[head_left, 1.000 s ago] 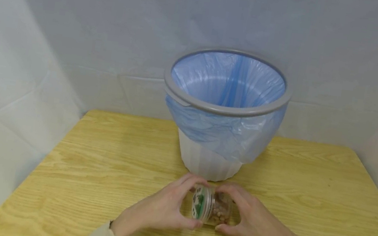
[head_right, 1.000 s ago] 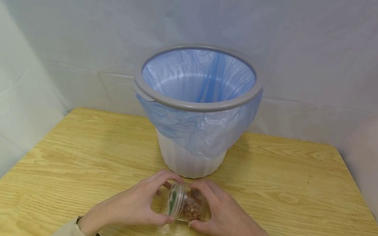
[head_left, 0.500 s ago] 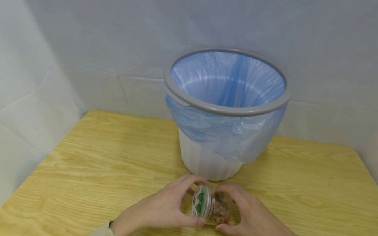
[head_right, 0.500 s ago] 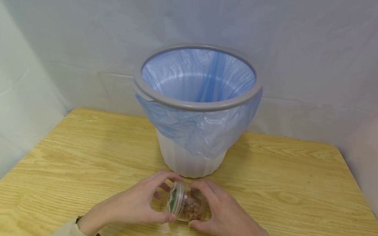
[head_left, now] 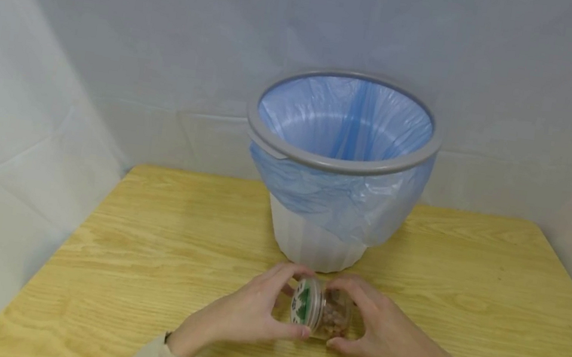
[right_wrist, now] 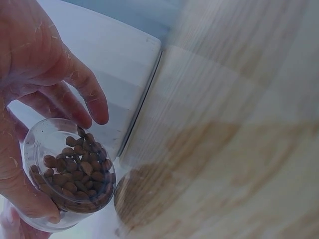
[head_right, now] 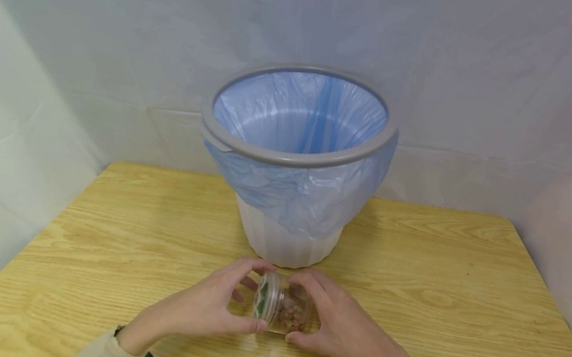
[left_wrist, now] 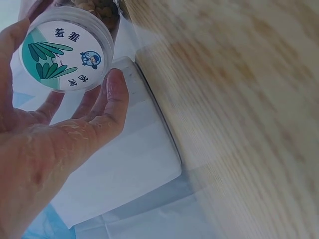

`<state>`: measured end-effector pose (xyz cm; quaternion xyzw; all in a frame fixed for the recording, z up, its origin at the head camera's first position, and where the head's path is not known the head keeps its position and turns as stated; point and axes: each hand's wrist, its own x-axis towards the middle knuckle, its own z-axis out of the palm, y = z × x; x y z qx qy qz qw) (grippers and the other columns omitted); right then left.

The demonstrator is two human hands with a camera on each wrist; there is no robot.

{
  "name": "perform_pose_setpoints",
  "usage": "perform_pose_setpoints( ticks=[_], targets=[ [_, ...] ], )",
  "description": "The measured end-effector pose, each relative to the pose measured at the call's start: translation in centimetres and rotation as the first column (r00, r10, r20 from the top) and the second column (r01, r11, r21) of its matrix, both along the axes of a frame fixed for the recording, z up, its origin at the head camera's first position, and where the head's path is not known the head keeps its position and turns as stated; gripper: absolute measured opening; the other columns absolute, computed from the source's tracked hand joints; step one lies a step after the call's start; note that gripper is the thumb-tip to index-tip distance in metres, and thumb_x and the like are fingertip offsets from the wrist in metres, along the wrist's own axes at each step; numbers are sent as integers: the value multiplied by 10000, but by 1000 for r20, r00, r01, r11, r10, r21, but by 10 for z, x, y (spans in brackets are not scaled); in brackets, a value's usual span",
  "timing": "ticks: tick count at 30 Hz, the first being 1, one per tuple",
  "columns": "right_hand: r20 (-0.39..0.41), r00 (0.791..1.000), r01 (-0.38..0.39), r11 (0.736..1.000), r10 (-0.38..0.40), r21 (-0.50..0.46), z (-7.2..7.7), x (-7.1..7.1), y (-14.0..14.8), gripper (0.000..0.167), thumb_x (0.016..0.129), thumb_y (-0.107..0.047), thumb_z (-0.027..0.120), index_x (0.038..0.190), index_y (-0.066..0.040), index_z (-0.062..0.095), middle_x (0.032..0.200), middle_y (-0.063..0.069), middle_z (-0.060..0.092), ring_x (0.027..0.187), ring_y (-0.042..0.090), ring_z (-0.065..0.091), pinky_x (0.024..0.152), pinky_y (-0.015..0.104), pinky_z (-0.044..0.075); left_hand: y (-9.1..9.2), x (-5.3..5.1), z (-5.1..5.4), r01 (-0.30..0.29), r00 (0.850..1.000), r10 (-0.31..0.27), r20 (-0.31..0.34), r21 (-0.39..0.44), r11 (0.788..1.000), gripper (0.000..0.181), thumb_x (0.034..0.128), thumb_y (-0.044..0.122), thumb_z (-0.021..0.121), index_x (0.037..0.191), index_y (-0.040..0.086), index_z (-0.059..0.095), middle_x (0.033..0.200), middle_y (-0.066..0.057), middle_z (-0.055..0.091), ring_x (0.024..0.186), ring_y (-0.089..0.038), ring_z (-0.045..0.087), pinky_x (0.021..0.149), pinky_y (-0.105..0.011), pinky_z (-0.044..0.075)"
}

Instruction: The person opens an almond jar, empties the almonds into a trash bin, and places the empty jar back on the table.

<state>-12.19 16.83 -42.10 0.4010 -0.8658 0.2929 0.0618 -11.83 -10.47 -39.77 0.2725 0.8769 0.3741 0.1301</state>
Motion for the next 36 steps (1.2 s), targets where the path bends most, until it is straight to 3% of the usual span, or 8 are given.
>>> perform_pose_setpoints(
  ticks=[7, 11, 14, 17, 19, 21, 26, 36],
  targets=[
    [6, 1000, 0, 1000, 0, -4, 0, 0, 0, 801, 756, -320, 911, 1430, -237, 487, 1342, -44, 614, 1207, 143, 632, 972, 362, 573, 0, 1, 0, 27, 998, -28, -48, -19, 999, 856, 848, 546, 768, 1539, 269, 345, 1446, 47, 468, 1280, -182, 556, 1065, -439, 513],
    [7, 1000, 0, 1000, 0, -6, 0, 0, 0, 800, 760, -324, 910, 1432, -236, 485, 1350, -54, 606, 1212, 147, 630, 975, 365, 571, 0, 2, 1, 50, 989, -53, -139, -29, 998, 915, 803, 407, 844, 1546, 300, 321, 1471, 23, 416, 1318, -195, 533, 1084, -455, 507],
    [-5, 1000, 4, 1000, -4, -6, 0, -1, 0, 806, 748, -322, 915, 1426, -231, 490, 1344, -54, 610, 1210, 149, 631, 981, 370, 570, 0, 1, 1, 75, 964, -83, -252, -41, 996, 948, 766, 336, 881, 1542, 280, 340, 1507, 6, 401, 1328, -193, 534, 1081, -431, 516],
    [-9, 1000, 8, 1000, -8, -6, 0, -1, 0, 814, 731, -315, 922, 1419, -223, 496, 1338, -52, 613, 1208, 150, 632, 987, 375, 568, 0, 0, 0, 93, 929, -110, -354, -64, 994, 940, 742, 312, 896, 1526, 233, 384, 1515, -25, 416, 1301, -201, 556, 1063, -415, 529],
    [-10, 1000, 10, 1000, -11, -5, 0, -1, 0, 817, 725, -312, 924, 1416, -219, 499, 1338, -50, 614, 1210, 151, 632, 991, 378, 567, 0, 0, 0, 94, 913, -122, -390, -89, 992, 935, 732, 311, 896, 1518, 232, 395, 1507, -26, 428, 1272, -193, 572, 1043, -406, 538],
    [-5, 1000, 13, 1000, -13, -5, 0, -1, 0, 816, 723, -309, 925, 1413, -217, 500, 1336, -46, 616, 1208, 151, 632, 987, 377, 567, -1, 1, 0, 97, 907, -132, -399, -108, 989, 931, 720, 295, 893, 1510, 247, 403, 1498, -12, 436, 1254, -177, 578, 1023, -400, 541],
    [-1, 1000, 19, 1000, -19, -4, 0, -1, 0, 812, 722, -306, 925, 1409, -220, 501, 1330, -39, 621, 1203, 147, 632, 984, 371, 566, 0, 2, -1, 105, 916, -142, -376, -118, 987, 920, 707, 241, 886, 1493, 289, 409, 1481, 37, 439, 1254, -135, 566, 1004, -382, 536],
    [-20, 1000, 19, 1000, -19, -16, -1, -1, -1, 820, 704, -298, 931, 1402, -208, 511, 1319, -34, 630, 1193, 146, 638, 983, 371, 568, 1, 2, -2, 102, 918, -140, -372, -119, 988, 889, 710, 205, 867, 1476, 274, 422, 1463, 35, 451, 1244, -136, 571, 1007, -376, 537]
  ],
)
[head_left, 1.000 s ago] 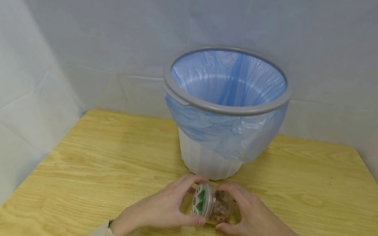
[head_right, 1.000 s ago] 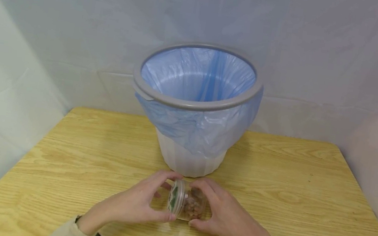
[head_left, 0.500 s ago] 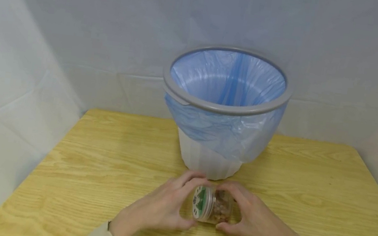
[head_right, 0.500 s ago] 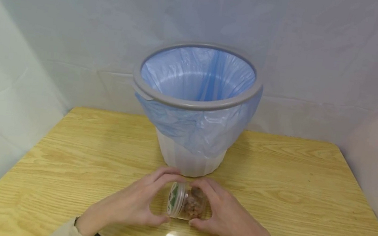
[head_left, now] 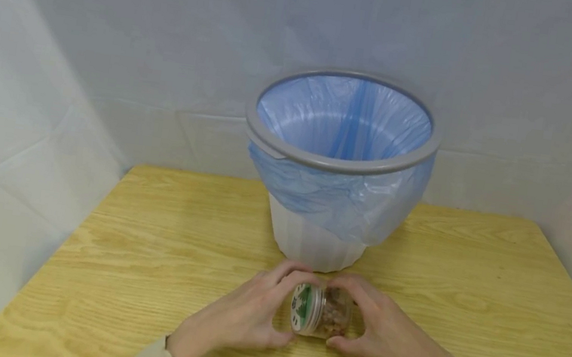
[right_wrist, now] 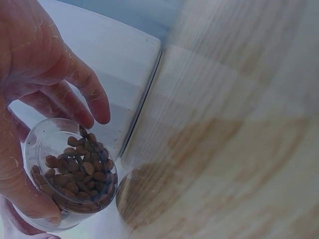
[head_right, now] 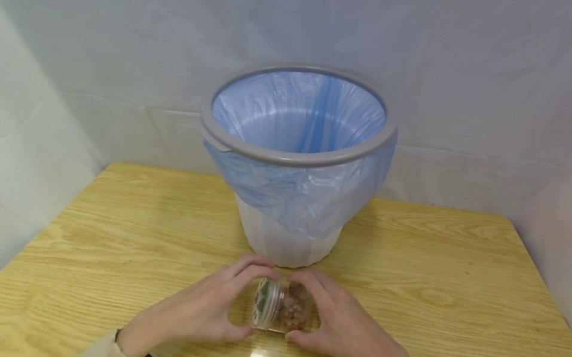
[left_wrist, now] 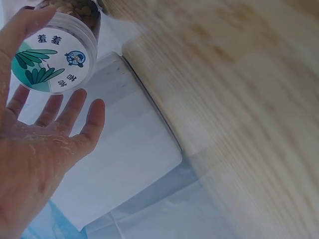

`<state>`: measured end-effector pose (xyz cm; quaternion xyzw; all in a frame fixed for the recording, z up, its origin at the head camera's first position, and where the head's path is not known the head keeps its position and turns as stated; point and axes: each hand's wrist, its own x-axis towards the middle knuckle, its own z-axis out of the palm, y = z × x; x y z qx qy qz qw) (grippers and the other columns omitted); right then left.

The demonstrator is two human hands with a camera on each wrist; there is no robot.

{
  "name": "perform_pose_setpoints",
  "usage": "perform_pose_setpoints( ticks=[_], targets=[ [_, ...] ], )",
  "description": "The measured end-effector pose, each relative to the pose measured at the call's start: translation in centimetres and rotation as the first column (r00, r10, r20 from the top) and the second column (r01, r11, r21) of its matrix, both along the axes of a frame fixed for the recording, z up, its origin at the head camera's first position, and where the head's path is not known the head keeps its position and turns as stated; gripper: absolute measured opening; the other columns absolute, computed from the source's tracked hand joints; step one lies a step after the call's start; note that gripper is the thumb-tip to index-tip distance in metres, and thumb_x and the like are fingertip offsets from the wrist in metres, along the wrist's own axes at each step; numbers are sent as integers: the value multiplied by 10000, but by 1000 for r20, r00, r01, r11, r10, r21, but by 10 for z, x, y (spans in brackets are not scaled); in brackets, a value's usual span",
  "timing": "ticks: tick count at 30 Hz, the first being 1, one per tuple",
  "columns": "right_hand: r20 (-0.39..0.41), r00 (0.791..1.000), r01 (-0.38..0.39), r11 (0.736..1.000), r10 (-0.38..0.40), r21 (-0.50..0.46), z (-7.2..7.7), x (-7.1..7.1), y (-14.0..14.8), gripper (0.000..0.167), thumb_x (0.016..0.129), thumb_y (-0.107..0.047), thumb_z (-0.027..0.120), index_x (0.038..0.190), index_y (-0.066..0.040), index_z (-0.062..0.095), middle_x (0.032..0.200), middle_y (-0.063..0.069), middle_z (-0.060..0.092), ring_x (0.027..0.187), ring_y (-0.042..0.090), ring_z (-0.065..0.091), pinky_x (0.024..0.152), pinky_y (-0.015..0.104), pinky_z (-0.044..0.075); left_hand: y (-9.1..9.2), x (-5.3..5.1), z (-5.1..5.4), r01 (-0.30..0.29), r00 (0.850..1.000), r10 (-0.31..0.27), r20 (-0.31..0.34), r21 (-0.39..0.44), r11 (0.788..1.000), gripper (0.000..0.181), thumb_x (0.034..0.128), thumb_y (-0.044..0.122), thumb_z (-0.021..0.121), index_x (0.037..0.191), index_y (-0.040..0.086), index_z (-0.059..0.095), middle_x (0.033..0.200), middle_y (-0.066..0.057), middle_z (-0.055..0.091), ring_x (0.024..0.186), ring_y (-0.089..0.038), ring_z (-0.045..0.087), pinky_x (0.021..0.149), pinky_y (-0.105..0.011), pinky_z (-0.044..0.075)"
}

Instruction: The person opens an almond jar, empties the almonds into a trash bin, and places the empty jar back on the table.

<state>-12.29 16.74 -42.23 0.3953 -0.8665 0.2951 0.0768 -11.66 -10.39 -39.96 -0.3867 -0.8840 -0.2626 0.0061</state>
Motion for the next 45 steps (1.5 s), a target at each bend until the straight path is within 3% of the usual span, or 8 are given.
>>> perform_pose_setpoints(
  ticks=[7, 15, 30, 37, 45],
  targets=[
    [20, 1000, 3, 1000, -3, 2, 1, 0, 0, 820, 710, -302, 929, 1407, -219, 504, 1333, -46, 622, 1205, 149, 635, 989, 379, 567, 1, 0, 0, -2, 1000, 2, 10, 4, 1000, 867, 723, 197, 854, 1472, 263, 422, 1460, 28, 443, 1214, -147, 584, 1001, -362, 544],
    [10, 1000, -1, 1000, 1, 5, 0, -1, 0, 824, 715, -308, 927, 1413, -215, 498, 1332, -35, 622, 1205, 155, 636, 983, 381, 570, 1, -2, -3, 26, 999, -25, -20, 47, 999, 857, 718, 192, 863, 1459, 224, 433, 1434, 2, 458, 1176, -165, 605, 991, -335, 557],
    [14, 1000, -5, 1000, 5, 2, 1, -1, 0, 827, 713, -306, 927, 1415, -219, 498, 1342, -51, 614, 1214, 153, 631, 1000, 385, 563, 0, -2, -2, 2, 998, -5, 69, 52, 999, 857, 744, 241, 856, 1476, 257, 410, 1425, 60, 447, 1241, -104, 561, 1067, -295, 510],
    [22, 1000, -7, 1000, 7, 1, 2, 0, 0, 825, 717, -300, 925, 1417, -218, 495, 1344, -54, 612, 1217, 156, 630, 998, 387, 563, -2, -1, -1, -37, 988, 29, 152, 56, 998, 869, 750, 291, 842, 1484, 281, 378, 1409, 77, 451, 1216, -88, 558, 1049, -312, 522],
    [24, 1000, -11, 1000, 11, 7, 2, 0, 1, 806, 731, -313, 921, 1413, -220, 501, 1328, -58, 612, 1203, 137, 627, 987, 371, 566, -2, 0, 0, -72, 978, 60, 199, 52, 996, 849, 774, 357, 826, 1482, 263, 367, 1405, 69, 459, 1221, -96, 550, 1037, -314, 528]
  ],
)
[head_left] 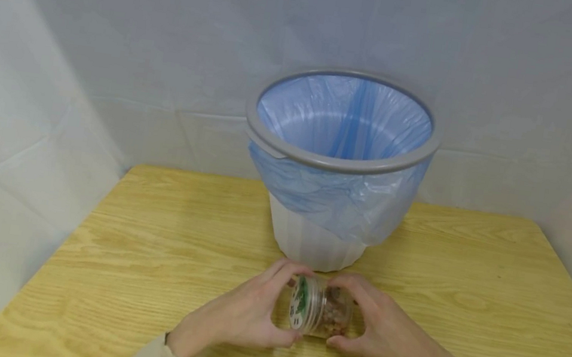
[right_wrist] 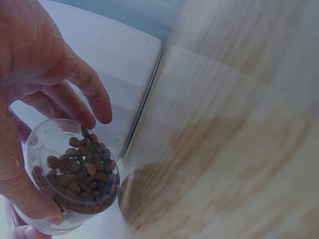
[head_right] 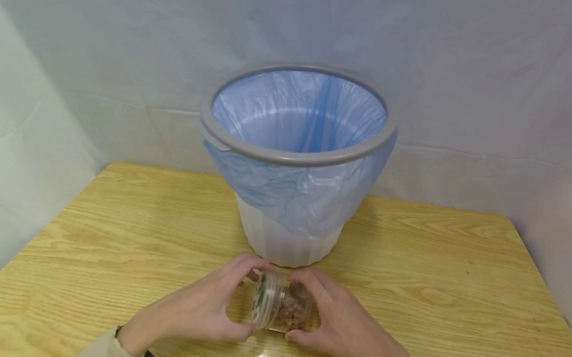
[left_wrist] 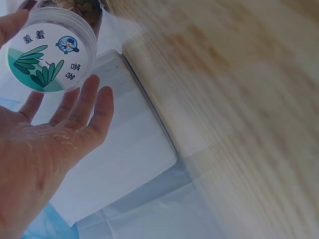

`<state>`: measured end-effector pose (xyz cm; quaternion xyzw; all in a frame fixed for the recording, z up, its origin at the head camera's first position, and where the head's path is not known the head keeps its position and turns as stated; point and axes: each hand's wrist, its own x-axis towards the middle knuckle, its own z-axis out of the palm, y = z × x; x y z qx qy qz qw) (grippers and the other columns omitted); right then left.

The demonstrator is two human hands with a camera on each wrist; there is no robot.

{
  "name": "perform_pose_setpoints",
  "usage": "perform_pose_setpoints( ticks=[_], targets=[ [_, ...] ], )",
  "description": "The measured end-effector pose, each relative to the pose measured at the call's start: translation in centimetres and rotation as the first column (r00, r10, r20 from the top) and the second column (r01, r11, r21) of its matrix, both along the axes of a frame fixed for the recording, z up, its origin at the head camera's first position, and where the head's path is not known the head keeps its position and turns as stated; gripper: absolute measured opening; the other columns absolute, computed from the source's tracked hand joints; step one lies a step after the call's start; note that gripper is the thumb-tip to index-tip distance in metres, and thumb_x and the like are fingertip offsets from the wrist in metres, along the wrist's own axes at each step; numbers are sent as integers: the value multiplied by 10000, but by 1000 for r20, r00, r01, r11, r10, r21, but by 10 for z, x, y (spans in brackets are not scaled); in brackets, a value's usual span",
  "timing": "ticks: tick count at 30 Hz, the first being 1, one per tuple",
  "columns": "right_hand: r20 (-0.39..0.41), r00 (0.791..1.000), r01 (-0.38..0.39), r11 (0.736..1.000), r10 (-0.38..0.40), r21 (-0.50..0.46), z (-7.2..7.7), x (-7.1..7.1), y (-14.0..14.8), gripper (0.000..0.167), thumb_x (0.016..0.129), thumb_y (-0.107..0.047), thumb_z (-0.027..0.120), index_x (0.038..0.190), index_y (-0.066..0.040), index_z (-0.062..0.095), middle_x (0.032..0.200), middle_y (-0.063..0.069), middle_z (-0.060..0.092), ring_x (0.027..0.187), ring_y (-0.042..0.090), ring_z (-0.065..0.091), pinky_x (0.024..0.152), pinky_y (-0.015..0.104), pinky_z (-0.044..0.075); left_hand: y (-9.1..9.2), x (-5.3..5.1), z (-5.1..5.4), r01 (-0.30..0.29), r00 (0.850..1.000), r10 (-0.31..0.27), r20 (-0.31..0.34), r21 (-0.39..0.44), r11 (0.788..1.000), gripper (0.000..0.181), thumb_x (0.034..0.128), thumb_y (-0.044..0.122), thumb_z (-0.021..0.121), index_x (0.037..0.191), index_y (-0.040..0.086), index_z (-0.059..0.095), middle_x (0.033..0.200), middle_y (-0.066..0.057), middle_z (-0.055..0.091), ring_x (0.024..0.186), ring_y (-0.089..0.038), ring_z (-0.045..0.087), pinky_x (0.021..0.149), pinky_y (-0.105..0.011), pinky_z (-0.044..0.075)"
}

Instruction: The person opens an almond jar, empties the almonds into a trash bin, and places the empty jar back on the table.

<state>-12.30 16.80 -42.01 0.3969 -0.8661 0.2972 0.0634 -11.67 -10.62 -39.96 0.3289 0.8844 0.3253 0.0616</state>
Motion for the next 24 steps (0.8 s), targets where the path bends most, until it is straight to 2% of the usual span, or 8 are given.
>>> perform_pose_setpoints(
  ticks=[6, 12, 24],
  targets=[
    [-2, 1000, 2, 1000, -2, -4, 0, 0, -1, 820, 719, -307, 928, 1412, -221, 500, 1328, -63, 610, 1200, 136, 629, 988, 372, 566, -1, 1, 1, -20, 1000, 21, 23, -10, 1000, 851, 778, 383, 817, 1486, 275, 358, 1393, 83, 462, 1217, -106, 552, 1022, -316, 534],
    [29, 999, 18, 1000, -18, 0, 1, 1, 0, 813, 726, -307, 925, 1414, -235, 498, 1341, -65, 607, 1207, 137, 627, 986, 379, 567, -3, 1, 1, -37, 997, 38, 64, -18, 999, 834, 802, 425, 792, 1494, 319, 339, 1393, 102, 453, 1224, -113, 547, 1008, -336, 538],
    [44, 999, 27, 1000, -28, 4, 1, 1, 0, 807, 739, -323, 916, 1418, -246, 489, 1342, -64, 607, 1201, 132, 626, 989, 380, 566, -6, 3, 0, -20, 997, 22, 76, -27, 999, 847, 780, 396, 791, 1491, 285, 345, 1436, 86, 440, 1221, -110, 549, 1024, -327, 530]
  ],
)
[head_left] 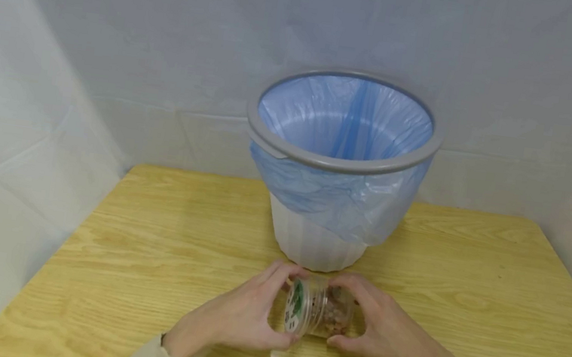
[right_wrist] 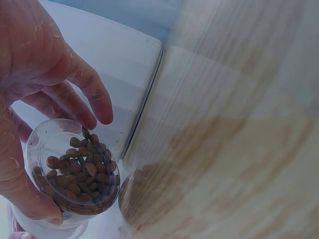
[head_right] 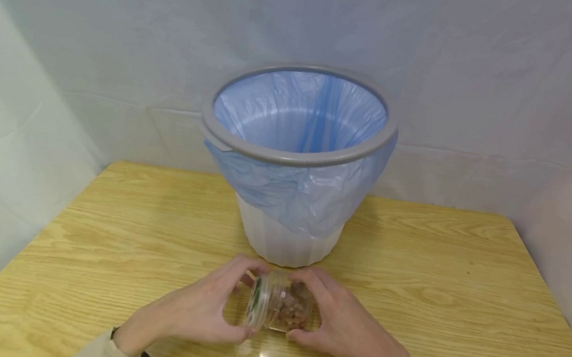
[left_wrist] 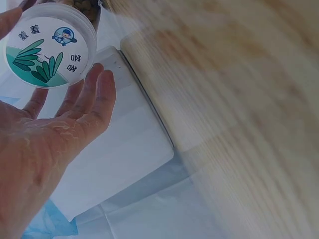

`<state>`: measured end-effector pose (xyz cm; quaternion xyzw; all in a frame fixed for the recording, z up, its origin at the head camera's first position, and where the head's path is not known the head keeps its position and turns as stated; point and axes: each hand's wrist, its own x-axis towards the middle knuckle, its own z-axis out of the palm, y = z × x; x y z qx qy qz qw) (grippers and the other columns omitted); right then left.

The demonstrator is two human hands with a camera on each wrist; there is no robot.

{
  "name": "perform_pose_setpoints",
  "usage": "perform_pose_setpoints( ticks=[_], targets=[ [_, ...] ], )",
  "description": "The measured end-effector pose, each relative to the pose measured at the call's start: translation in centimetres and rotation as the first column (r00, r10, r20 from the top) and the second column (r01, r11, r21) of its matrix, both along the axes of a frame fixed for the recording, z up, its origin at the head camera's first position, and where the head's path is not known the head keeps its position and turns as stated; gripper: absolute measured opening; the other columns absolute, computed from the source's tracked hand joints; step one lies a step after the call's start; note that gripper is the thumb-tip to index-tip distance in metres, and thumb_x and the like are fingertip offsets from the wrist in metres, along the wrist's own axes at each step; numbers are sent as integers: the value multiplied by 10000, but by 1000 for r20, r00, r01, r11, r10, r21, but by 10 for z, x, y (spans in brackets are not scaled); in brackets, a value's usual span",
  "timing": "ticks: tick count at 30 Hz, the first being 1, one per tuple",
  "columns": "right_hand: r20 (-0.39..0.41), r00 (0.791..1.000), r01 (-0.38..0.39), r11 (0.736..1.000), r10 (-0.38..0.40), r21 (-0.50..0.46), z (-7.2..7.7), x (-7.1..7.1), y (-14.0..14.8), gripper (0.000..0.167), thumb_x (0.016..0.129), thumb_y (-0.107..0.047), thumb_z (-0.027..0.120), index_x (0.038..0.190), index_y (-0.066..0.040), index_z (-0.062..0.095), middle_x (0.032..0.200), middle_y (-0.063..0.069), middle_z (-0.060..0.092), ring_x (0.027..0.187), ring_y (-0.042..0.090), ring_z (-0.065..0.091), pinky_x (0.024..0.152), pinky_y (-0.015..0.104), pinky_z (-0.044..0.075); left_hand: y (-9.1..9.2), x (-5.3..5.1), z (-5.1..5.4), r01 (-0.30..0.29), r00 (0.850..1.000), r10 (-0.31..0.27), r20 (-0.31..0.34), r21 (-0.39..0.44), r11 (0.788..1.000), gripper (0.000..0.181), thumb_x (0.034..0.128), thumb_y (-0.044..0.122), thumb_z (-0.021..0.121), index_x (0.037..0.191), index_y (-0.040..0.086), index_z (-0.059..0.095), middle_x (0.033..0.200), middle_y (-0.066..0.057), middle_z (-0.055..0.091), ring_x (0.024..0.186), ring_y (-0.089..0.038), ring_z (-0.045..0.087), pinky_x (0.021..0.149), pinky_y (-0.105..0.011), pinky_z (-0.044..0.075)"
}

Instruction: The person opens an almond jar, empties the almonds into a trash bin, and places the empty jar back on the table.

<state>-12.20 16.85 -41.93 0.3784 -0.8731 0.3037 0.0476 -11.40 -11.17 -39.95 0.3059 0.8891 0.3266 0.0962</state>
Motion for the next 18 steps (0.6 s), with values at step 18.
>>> perform_pose_setpoints(
  ticks=[18],
  targets=[
    [29, 1000, 5, 1000, -5, 28, 4, 1, -2, 813, 745, -321, 907, 1424, -245, 467, 1332, -58, 604, 1177, 150, 644, 967, 387, 576, -11, 3, 7, -61, 998, 62, 9, -43, 997, 889, 807, 451, 781, 1537, 284, 302, 1469, 92, 448, 1228, -118, 556, 1021, -391, 532]
  ],
)
